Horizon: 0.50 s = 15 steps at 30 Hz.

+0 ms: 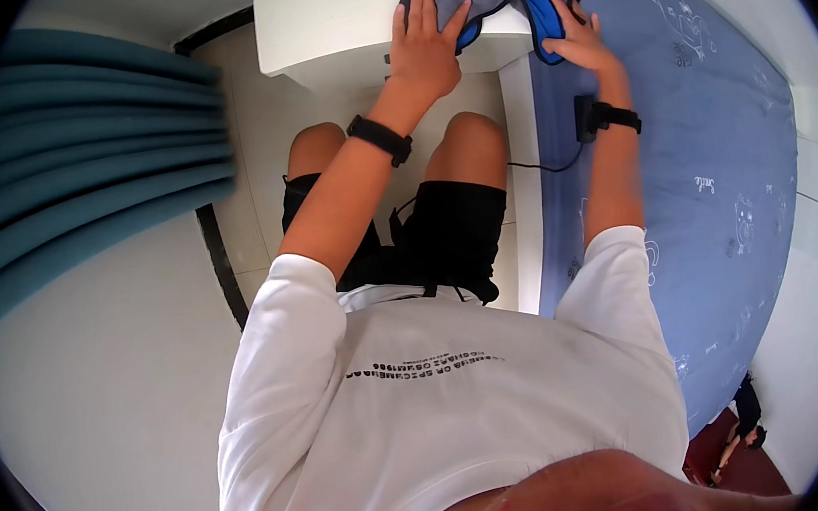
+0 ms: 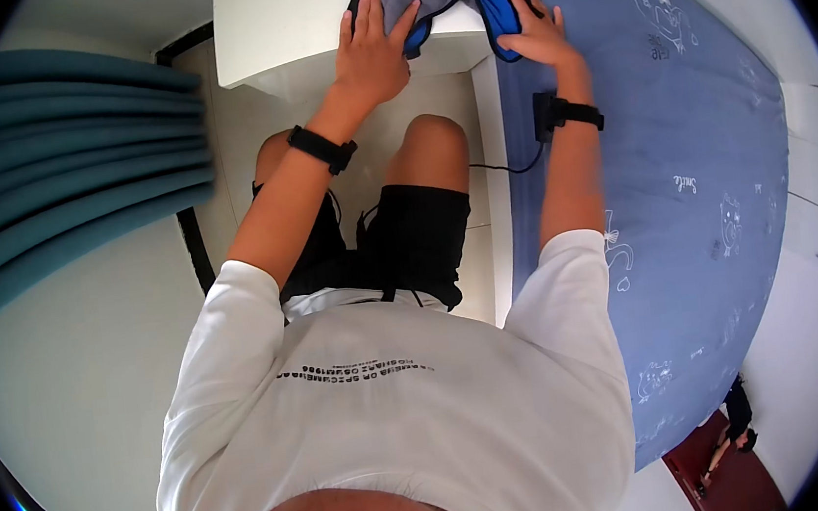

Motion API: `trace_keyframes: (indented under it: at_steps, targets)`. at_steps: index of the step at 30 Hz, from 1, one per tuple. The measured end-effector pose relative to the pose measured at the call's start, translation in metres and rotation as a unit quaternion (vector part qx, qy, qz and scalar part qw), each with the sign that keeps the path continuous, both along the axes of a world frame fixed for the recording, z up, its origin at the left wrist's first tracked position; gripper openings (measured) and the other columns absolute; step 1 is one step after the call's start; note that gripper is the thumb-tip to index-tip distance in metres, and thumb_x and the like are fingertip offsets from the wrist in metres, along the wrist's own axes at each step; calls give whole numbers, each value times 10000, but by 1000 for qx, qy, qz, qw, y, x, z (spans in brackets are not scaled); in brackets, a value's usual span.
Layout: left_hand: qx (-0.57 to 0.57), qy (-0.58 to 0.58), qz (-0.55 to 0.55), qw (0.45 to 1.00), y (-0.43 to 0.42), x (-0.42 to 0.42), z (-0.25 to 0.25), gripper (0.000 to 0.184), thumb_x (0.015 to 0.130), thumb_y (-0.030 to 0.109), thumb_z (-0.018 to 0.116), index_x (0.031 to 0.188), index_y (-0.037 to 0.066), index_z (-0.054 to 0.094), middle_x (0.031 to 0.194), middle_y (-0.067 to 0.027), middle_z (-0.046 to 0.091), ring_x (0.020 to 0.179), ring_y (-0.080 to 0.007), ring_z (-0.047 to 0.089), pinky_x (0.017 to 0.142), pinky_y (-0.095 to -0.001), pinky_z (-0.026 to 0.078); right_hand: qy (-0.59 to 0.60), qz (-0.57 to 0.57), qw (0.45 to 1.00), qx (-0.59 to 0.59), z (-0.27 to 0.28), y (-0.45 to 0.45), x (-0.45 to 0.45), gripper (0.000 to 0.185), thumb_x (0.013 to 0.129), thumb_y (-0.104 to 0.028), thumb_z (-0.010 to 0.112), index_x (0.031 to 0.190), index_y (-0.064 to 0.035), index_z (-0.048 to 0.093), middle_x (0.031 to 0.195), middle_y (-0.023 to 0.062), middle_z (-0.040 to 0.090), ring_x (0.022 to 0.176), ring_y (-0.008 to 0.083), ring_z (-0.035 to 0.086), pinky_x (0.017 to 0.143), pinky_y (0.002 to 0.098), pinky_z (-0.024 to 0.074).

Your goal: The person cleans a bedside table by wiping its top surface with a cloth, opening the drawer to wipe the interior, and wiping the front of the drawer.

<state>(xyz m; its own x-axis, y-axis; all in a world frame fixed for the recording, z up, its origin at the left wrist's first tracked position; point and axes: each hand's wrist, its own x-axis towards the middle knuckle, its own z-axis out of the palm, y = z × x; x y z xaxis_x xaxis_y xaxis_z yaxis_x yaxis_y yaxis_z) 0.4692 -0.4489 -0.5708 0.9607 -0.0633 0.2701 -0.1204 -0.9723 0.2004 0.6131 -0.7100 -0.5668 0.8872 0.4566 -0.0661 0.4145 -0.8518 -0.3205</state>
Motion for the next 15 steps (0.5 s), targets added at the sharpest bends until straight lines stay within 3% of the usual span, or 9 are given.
trace_keyframes:
  at_steps: [1, 3, 5, 6, 8, 9, 12, 14, 15]
  targets:
    - [3, 7, 13, 1000, 9, -2, 1, 809, 830, 151, 596, 1546, 288, 246, 1568, -282, 177, 1477, -384, 166, 1171, -521, 161, 10, -10, 1000, -24, 4, 3, -4, 950, 747, -387, 676, 1551, -360, 171, 1578, 265, 181, 1480, 349, 186, 1183, 517, -14]
    - [5, 12, 28, 1000, 26, -11, 2, 812, 830, 147, 601, 1543, 307, 249, 1570, -277, 175, 1476, -386, 172, 1168, -522, 172, -15, -22, 998, -56, 9, 16, -13, 957, 752, -401, 675, 1554, -356, 156, 1576, 258, 195, 1472, 364, 197, 1184, 530, 59]
    - [36, 16, 54, 998, 52, -26, 4, 818, 833, 122, 600, 1536, 353, 250, 1571, -270, 180, 1474, -393, 175, 1165, -520, 191, -46, -30, 985, -166, 19, 31, -27, 951, 768, -408, 656, 1562, -204, 174, 1514, 308, 296, 1418, 436, 284, 1150, 562, 184]
    - [3, -9, 36, 999, 67, -38, 5, 824, 835, 90, 588, 1530, 377, 251, 1571, -262, 186, 1470, -405, 178, 1158, -522, 214, -48, -26, 985, -162, 27, 45, -36, 951, 768, -408, 656, 1562, -204, 174, 1514, 308, 296, 1418, 436, 284, 1150, 562, 184]
    - [41, 10, 48, 998, 86, -54, 7, 822, 834, 90, 590, 1530, 371, 256, 1569, -269, 184, 1468, -410, 182, 1154, -526, 221, 4, 19, 965, -263, 38, 82, -53, 933, 813, -421, 622, 1526, -15, 179, 1356, 385, 446, 1250, 508, 474, 1095, 562, 306]
    - [75, 37, 51, 995, 90, -63, 9, 820, 833, 89, 592, 1530, 365, 260, 1567, -275, 182, 1465, -415, 186, 1151, -530, 228, -17, 15, 970, -240, 35, 106, -69, 894, 831, -401, 592, 1461, 111, 219, 1241, 371, 538, 1139, 488, 566, 1056, 580, 343]
    - [94, 46, 65, 992, 82, -71, 13, 812, 826, 90, 594, 1536, 301, 262, 1503, -369, 229, 1438, -487, 195, 1134, -560, 245, -270, -33, 932, -239, -4, 187, -116, 881, 796, -353, 647, 1448, 110, 277, 1213, 380, 520, 1166, 584, 488, 1076, 626, 288]
    - [102, 53, 72, 991, 69, -59, 15, 807, 822, 98, 599, 1537, 262, 263, 1477, -402, 246, 1428, -512, 195, 1128, -574, 248, -209, -1, 974, -92, 9, 205, -134, 832, 803, -251, 621, 1467, 94, 259, 1349, 429, 405, 1293, 621, 330, 1111, 643, 204]
    - [76, 61, 75, 992, 65, -54, 17, 752, 832, 115, 587, 1519, 194, 293, 1472, -406, 250, 1424, -515, 203, 1120, -607, 227, -208, -10, 974, -92, 6, 199, -131, 832, 803, -251, 621, 1467, 94, 259, 1349, 429, 405, 1293, 621, 330, 1111, 643, 204]
